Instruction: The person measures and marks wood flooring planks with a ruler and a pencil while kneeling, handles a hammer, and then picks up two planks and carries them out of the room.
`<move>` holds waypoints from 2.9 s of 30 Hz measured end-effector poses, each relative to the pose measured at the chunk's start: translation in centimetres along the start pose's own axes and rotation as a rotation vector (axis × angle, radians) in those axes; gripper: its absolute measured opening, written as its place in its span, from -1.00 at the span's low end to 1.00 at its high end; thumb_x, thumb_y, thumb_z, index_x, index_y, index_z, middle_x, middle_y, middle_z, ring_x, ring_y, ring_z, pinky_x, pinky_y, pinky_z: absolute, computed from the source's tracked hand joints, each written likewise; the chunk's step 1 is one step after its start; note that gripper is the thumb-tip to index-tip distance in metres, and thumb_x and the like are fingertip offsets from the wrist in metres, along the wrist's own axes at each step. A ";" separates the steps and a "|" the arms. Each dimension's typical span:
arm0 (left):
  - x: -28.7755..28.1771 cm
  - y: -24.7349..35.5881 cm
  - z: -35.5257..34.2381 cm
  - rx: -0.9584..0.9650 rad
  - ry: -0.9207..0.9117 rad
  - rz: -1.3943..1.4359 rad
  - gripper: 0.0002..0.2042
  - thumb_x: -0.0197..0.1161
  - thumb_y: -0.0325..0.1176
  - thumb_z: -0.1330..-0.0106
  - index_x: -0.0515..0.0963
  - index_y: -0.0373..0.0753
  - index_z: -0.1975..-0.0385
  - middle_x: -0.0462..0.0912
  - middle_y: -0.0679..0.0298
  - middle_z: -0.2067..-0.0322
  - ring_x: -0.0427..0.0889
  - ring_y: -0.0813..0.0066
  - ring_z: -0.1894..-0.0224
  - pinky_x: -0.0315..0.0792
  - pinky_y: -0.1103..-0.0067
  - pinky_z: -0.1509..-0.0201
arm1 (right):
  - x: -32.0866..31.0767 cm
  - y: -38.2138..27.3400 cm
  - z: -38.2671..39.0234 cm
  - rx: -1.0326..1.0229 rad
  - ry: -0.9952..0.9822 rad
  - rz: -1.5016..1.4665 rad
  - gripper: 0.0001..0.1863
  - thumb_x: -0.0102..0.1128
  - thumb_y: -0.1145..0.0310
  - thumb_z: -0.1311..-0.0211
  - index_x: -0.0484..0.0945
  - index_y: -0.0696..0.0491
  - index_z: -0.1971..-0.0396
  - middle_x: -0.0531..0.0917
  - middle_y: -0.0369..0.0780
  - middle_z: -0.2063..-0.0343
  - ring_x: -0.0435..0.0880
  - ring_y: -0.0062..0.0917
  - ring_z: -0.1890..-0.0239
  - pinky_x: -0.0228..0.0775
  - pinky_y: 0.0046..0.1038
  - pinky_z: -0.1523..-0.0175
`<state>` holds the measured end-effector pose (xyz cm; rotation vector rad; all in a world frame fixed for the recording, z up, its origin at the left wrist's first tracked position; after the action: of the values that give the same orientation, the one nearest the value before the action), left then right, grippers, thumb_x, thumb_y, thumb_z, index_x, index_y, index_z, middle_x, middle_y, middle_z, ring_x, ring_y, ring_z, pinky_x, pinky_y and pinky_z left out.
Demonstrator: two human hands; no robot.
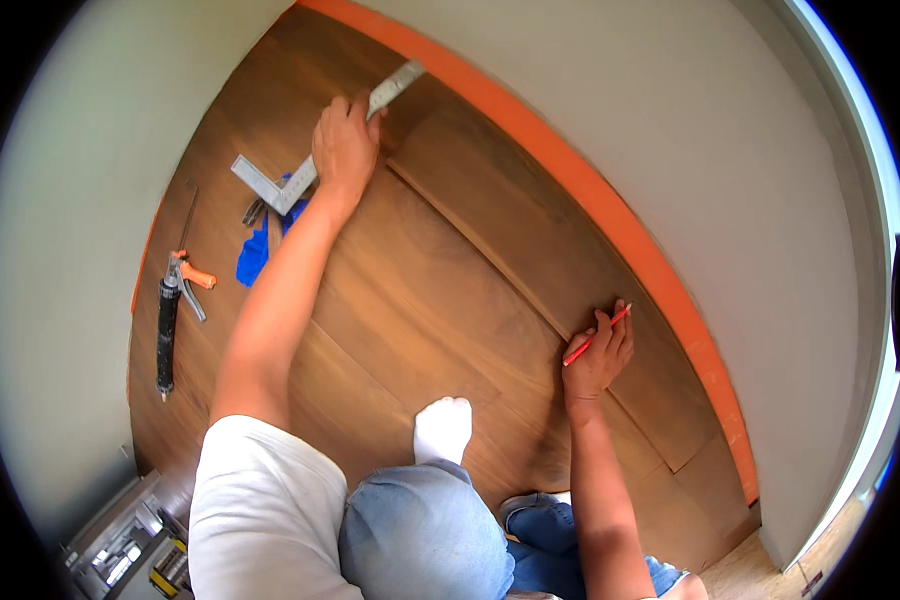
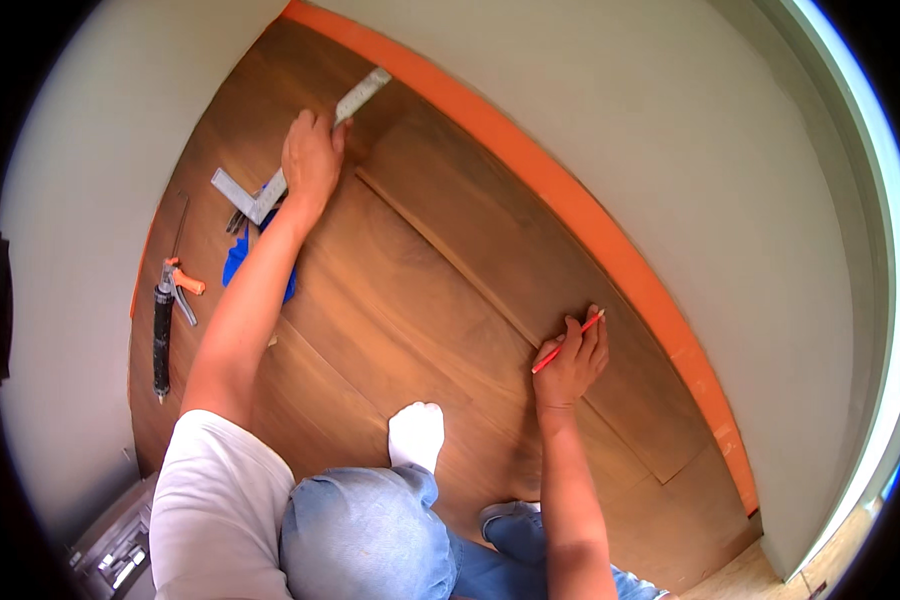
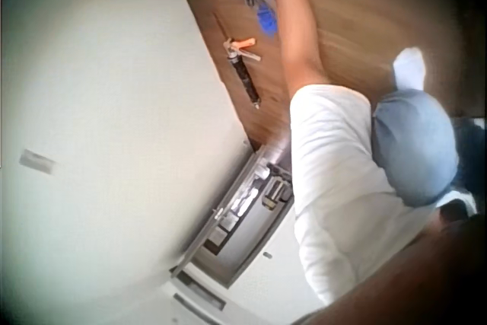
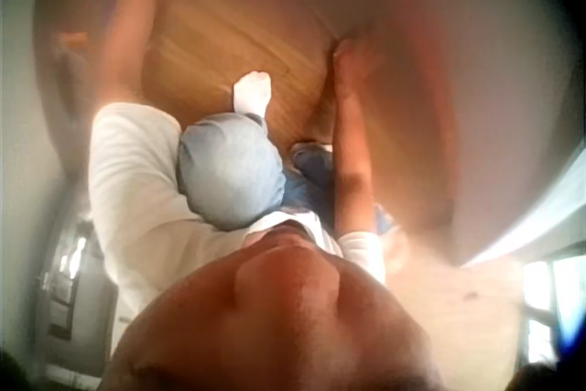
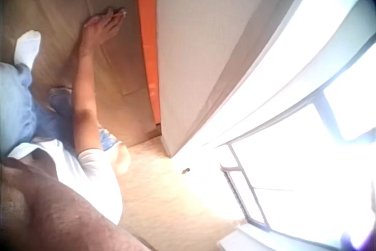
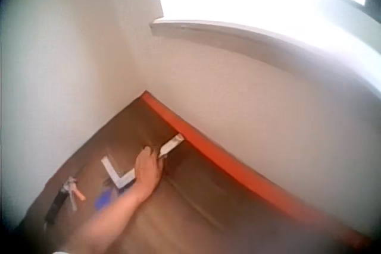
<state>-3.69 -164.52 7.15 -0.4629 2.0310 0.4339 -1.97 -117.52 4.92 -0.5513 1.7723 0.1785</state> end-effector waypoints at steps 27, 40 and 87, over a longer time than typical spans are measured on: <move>-8.6 5.1 14.1 -0.316 -0.337 0.304 -0.69 0.19 -0.37 -0.46 0.51 -0.09 -0.17 0.60 0.01 0.24 0.68 -0.12 0.29 0.58 0.12 0.26 | 0.5 -0.3 0.2 -0.082 0.048 -0.014 -0.65 0.07 0.51 -0.28 0.53 0.10 -0.06 0.55 -0.02 -0.27 0.48 -0.03 -0.34 0.30 -0.03 -0.34; -1.6 -3.2 7.4 -1.030 -0.124 0.846 -0.71 0.01 -0.30 -0.61 0.52 -0.14 -0.20 0.63 0.18 0.48 0.67 0.27 0.38 0.54 0.35 0.32 | 0.6 -0.4 0.5 -0.060 0.031 -0.018 -0.63 0.09 0.49 -0.28 0.52 0.08 -0.09 0.54 -0.03 -0.29 0.45 -0.06 -0.36 0.26 -0.02 -0.35; -0.6 -0.2 11.2 -0.200 -0.262 0.264 -0.61 0.28 -0.10 -0.42 0.59 -0.03 -0.19 0.63 0.16 0.23 0.67 0.09 0.10 0.57 0.20 0.13 | -1.4 -1.6 -2.0 0.010 -0.093 -0.360 -0.60 0.10 0.53 -0.40 0.46 0.20 -0.21 0.53 0.00 -0.27 0.37 -0.11 -0.42 0.19 -0.12 -0.45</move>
<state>5.02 -159.24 2.48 -0.2417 1.8058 0.8210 -2.78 -119.36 7.06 -0.8295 1.5547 -0.0547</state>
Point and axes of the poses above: each hand's wrist, its own z-axis away from the middle knuckle, its own x-axis out of the palm, y = z × x, the point moved 2 cm from there along -z, towards the middle knuckle
